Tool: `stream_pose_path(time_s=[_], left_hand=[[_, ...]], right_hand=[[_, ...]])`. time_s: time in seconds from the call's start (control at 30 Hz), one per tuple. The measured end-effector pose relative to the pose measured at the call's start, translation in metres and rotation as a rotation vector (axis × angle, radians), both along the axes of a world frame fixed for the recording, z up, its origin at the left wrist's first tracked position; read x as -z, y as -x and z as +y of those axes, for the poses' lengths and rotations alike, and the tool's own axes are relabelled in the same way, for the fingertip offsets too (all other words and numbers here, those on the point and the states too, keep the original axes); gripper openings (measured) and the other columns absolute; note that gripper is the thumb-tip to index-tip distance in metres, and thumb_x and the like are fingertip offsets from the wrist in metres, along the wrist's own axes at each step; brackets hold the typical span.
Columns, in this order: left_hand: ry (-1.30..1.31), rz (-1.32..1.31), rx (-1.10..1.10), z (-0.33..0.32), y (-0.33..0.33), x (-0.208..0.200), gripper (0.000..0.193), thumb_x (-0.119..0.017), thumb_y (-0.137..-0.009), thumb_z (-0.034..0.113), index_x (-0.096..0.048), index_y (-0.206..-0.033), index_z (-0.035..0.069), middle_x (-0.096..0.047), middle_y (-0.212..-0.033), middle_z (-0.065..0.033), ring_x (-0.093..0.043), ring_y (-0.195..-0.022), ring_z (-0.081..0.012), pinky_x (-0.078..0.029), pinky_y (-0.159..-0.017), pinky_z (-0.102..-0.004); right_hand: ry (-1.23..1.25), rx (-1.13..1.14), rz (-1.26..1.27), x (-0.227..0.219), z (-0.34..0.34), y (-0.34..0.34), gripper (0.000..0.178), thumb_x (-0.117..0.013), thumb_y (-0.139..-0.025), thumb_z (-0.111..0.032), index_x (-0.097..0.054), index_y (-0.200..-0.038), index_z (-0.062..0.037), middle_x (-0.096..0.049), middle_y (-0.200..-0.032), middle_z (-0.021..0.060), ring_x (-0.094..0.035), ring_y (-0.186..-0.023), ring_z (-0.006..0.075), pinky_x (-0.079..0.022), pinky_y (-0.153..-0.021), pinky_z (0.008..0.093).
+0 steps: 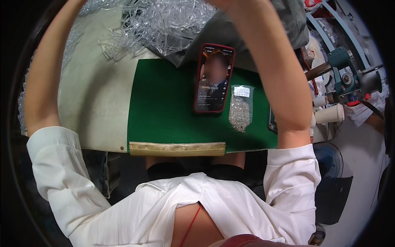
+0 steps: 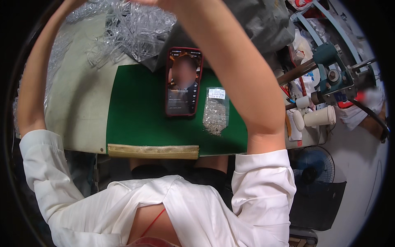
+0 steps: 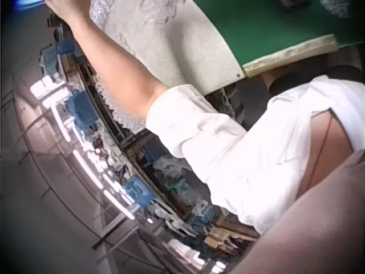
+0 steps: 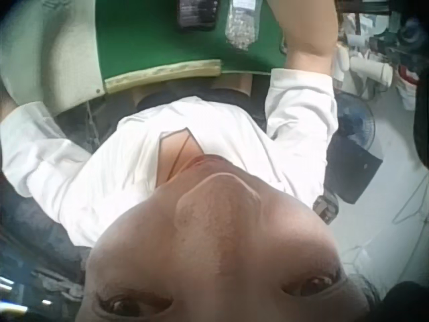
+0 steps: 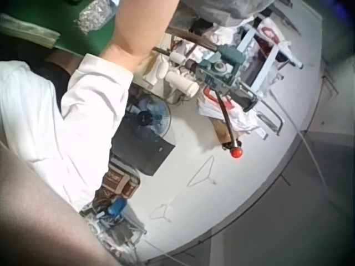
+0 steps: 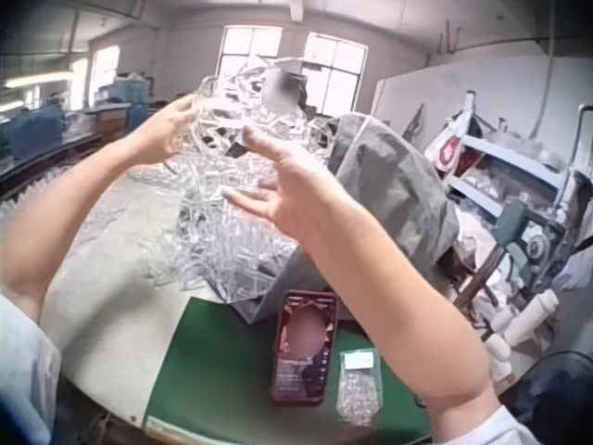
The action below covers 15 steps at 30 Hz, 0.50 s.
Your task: The person repeatedly picks up clear eyeglass frames and small metal components from a green work surface, inserts the components into the frame, and places the assembled units aside. The person also briefly moves a grey cloth and bubble wrap aside to access the workspace.
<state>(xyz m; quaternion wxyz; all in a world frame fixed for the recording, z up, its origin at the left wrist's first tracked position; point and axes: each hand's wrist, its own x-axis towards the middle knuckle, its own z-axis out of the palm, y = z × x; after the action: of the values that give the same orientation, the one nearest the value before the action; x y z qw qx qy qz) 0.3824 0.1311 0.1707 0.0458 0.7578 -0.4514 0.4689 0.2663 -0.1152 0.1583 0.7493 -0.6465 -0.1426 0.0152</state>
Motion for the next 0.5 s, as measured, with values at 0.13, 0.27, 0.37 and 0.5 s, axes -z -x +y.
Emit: stream_pose_path(time_s=[0.13, 0.27, 0.37, 0.5], left_hand=[[-0.226, 0.773, -0.115, 0.118, -0.038, 0.088, 0.076, -0.075, -0.074, 0.026, -0.039, -0.138, 0.009, -0.043, -0.141, -0.0115, -0.041, -0.130, -0.0293, -0.030, -0.108, -0.0394], [0.049, 1.139, 0.001, 0.111, 0.012, 0.157, 0.077, -0.078, -0.070, 0.024, -0.043, -0.136, 0.007, -0.035, -0.146, -0.0147, -0.034, -0.135, -0.0291, -0.028, -0.111, -0.0394], [0.139, 1.150, -0.301, 0.201, -0.017, 0.214, 0.071, -0.075, -0.076, 0.032, -0.045, -0.135, 0.006, -0.045, -0.140, -0.0091, -0.043, -0.128, -0.0273, -0.033, -0.108, -0.0387], [0.165, 0.858, 0.035, 0.175, 0.016, 0.198, 0.060, -0.061, -0.085, 0.046, -0.051, -0.129, 0.005, -0.049, -0.136, -0.0095, -0.048, -0.122, -0.0264, -0.033, -0.107, -0.0373]], right_hand=[[0.634, -0.018, -0.301, 0.063, 0.058, 0.005, 0.075, -0.075, -0.071, -0.048, -0.056, -0.121, 0.0038, -0.056, -0.122, 0.0240, -0.056, -0.110, 0.0363, -0.047, -0.093, 0.0474], [1.245, -0.171, -0.262, 0.071, 0.037, 0.047, 0.077, -0.075, -0.070, -0.049, -0.056, -0.123, 0.0028, -0.060, -0.117, 0.0237, -0.060, -0.107, 0.0310, -0.049, -0.088, 0.0352], [1.284, -0.229, -0.442, 0.060, 0.049, 0.064, 0.055, -0.074, -0.073, -0.043, -0.066, -0.109, -0.0015, -0.067, -0.103, 0.0187, -0.065, -0.094, 0.0296, -0.052, -0.080, 0.0353], [1.226, 0.001, -0.550, 0.053, 0.064, 0.073, 0.037, -0.073, -0.073, -0.043, -0.071, -0.085, -0.0083, -0.070, -0.084, 0.0112, -0.065, -0.084, 0.0308, -0.051, -0.073, 0.0391]])
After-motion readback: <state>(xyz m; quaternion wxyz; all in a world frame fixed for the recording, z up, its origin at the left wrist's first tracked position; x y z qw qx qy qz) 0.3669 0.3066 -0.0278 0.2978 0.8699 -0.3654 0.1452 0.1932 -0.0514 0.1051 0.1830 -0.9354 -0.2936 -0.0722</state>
